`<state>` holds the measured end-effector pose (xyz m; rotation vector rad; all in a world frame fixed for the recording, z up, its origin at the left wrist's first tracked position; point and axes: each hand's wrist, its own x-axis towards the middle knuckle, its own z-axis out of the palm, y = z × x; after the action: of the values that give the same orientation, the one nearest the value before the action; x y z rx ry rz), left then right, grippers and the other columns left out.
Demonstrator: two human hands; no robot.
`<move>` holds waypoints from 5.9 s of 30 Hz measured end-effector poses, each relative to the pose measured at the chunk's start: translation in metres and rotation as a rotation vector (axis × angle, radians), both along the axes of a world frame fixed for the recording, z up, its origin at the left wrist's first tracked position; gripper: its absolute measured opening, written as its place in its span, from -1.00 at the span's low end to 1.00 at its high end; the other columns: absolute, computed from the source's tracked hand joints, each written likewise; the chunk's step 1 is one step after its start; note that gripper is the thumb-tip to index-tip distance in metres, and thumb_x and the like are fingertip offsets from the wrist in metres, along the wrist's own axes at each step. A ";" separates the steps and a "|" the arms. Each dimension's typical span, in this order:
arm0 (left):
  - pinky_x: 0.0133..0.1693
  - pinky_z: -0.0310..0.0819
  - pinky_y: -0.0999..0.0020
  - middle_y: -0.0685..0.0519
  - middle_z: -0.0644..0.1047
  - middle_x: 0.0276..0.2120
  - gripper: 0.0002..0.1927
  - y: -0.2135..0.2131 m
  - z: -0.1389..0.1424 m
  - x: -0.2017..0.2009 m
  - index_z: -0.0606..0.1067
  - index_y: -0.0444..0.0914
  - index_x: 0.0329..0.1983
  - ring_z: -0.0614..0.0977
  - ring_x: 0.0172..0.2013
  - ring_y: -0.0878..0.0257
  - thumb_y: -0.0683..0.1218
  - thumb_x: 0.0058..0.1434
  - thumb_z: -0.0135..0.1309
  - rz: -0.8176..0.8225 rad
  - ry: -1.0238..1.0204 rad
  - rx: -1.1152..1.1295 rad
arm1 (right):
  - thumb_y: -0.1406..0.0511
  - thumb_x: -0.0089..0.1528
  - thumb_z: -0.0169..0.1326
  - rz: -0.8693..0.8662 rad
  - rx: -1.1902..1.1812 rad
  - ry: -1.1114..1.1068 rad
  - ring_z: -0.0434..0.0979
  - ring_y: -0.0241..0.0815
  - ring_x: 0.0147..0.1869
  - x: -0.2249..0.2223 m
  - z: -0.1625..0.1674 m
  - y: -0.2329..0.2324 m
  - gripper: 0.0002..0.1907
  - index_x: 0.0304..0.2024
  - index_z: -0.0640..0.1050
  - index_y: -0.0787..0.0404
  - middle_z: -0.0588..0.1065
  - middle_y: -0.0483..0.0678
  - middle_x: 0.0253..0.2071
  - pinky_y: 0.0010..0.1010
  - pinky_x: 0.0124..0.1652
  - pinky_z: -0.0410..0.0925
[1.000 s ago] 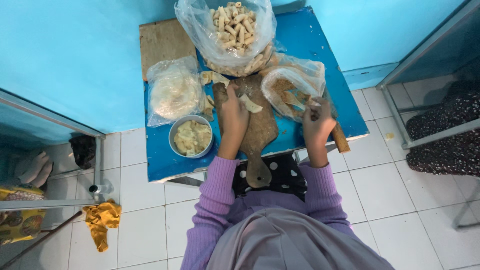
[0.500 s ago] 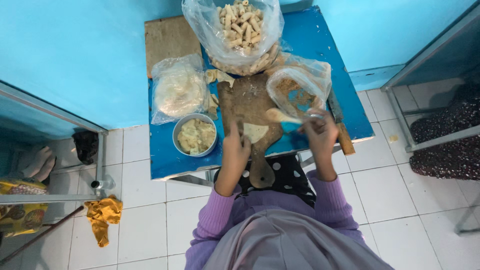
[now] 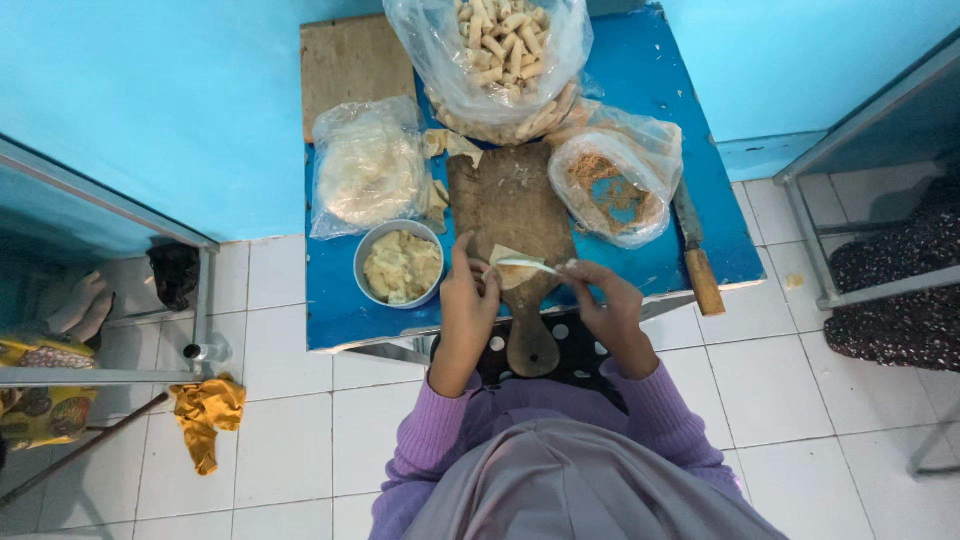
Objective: The person sits at a table folding thin dough sheets around spoonfuls of filling and stacks the folded pastries on a wooden board. They repeatedly scoop filling from a bowl with a spoon, fold the wrappers by hand, and set finished pieces aside.
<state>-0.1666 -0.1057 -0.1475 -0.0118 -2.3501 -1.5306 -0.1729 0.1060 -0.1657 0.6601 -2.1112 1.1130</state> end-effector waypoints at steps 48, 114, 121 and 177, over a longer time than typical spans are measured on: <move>-0.07 0.40 0.02 -0.20 0.48 -0.14 -0.79 0.005 0.003 0.011 0.50 -0.40 -0.07 0.49 -0.09 -0.18 -0.31 0.22 0.04 -0.067 0.212 -0.218 | 0.48 0.24 0.17 0.128 0.137 -0.235 0.60 0.05 -0.08 -0.004 0.014 -0.062 -0.43 0.30 0.35 0.27 0.48 0.17 0.00 -0.22 -0.13 0.46; -0.07 0.38 -0.02 -0.23 0.48 -0.15 -0.82 -0.002 0.008 -0.008 0.48 -0.41 -0.03 0.47 -0.12 -0.19 -0.26 0.32 0.04 0.032 0.160 -0.374 | 0.38 0.21 0.21 0.209 0.414 -0.008 0.52 -0.06 -0.07 -0.061 0.034 -0.053 -0.64 0.08 0.58 0.17 0.55 -0.08 -0.28 0.06 0.28 0.24; 0.01 0.43 0.04 -0.23 0.49 -0.03 -0.71 -0.002 0.020 0.029 0.46 -0.40 0.10 0.53 -0.01 -0.19 -0.26 0.33 0.05 0.058 0.269 -0.308 | 0.41 0.26 0.15 0.172 0.336 -0.040 0.53 -0.01 0.04 -0.066 0.027 -0.059 -0.61 0.16 0.57 0.15 0.55 0.00 -0.15 0.02 0.27 0.30; -0.37 0.37 0.54 0.27 0.31 -0.44 -0.90 -0.212 0.130 -0.090 0.45 -0.24 -0.17 0.35 -0.39 0.51 -0.10 0.42 -0.01 -0.101 0.079 0.350 | 0.19 -0.23 0.48 0.477 0.525 0.094 0.53 0.39 -0.12 -0.139 0.147 -0.268 -0.11 0.01 0.34 0.46 0.54 0.34 -0.27 0.05 -0.18 0.40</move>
<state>-0.2568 -0.3177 -0.0176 -0.1058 -2.0197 -1.9334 -0.3117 -0.1622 -0.0185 1.4913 -2.2343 0.7225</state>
